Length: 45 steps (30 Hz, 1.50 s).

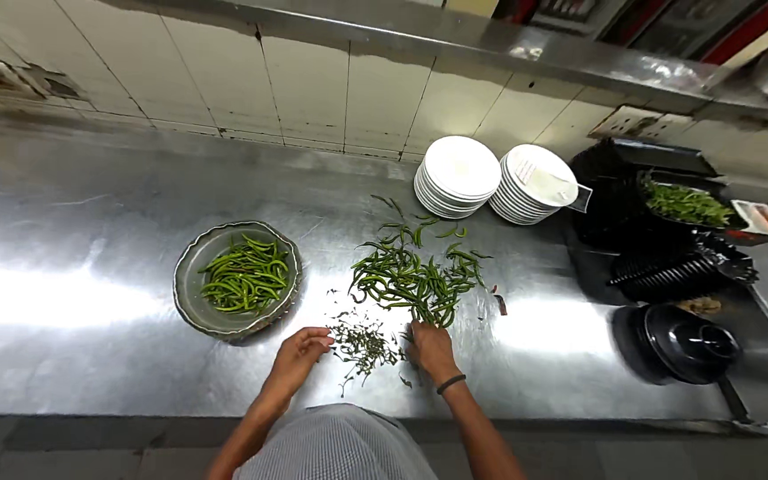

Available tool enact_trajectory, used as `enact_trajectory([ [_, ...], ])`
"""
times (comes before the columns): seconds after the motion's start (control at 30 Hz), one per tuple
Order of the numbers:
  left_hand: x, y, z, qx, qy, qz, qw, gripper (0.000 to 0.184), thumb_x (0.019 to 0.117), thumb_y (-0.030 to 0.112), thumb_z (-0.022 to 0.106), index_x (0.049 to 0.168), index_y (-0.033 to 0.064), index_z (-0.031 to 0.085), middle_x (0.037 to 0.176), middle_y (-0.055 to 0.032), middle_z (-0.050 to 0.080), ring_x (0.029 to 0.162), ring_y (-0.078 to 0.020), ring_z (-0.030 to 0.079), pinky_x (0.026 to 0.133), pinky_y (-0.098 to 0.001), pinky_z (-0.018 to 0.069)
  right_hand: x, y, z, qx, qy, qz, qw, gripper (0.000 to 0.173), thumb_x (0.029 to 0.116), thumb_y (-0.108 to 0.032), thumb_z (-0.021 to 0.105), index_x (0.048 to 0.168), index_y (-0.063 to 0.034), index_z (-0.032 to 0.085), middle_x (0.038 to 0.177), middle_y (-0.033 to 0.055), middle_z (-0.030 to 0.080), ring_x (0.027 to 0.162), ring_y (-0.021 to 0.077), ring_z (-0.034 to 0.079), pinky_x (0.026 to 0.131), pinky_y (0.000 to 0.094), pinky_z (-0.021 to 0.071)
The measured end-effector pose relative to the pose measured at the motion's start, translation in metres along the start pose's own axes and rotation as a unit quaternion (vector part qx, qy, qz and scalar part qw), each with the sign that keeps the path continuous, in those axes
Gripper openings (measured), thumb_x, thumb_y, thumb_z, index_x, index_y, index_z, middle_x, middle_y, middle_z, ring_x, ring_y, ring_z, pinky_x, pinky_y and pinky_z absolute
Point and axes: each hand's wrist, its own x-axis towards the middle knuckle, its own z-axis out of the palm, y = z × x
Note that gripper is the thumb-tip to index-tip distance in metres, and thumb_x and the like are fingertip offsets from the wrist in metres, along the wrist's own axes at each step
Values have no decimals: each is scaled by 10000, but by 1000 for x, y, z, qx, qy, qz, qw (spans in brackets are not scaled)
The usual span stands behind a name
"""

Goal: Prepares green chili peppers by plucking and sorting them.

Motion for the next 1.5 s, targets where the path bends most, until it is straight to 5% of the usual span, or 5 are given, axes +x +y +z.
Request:
enact_trajectory([
  [0.43,-12,0,20,-32,-61,-44,997,292,1023,148,579,1280,16,618,1141,-100,731,1034,-205,712,935,-365,578,16,6,-8,209,40,-4,977,279,997,-251,634,1133,-26,728,1121,184,710,1077,330,677,975,523,525],
  [0.67,5,11,39,-318,-124,-129,931,385,1110,197,398,1386,-32,538,1366,-174,625,1253,-262,618,1086,-396,487,-27,-22,-31,749,-144,-98,640,202,1000,-139,642,1132,14,653,882,72,697,726,124,661,681,279,582],
  [1.0,16,14,52,-376,-167,-186,892,477,1135,316,302,1383,-26,524,1204,-184,667,1063,-267,685,984,-405,548,-45,-63,-22,691,-75,-87,714,248,998,-68,646,1209,62,639,1048,187,726,881,263,742,826,388,642],
  [1.17,13,6,50,-307,-168,-148,925,324,1051,40,514,1359,-56,545,1270,-183,654,1115,-259,678,1016,-390,549,-50,-62,-11,666,-20,-63,743,321,909,-83,759,1194,24,656,1018,156,725,756,231,725,699,359,641],
  [1.5,13,5,45,-241,-135,-139,951,309,1075,56,457,1368,-33,497,1147,-165,667,1003,-249,703,942,-401,583,-56,-44,-7,832,-159,-71,527,346,1107,-140,386,1342,65,538,1141,211,693,1007,290,710,925,442,589],
])
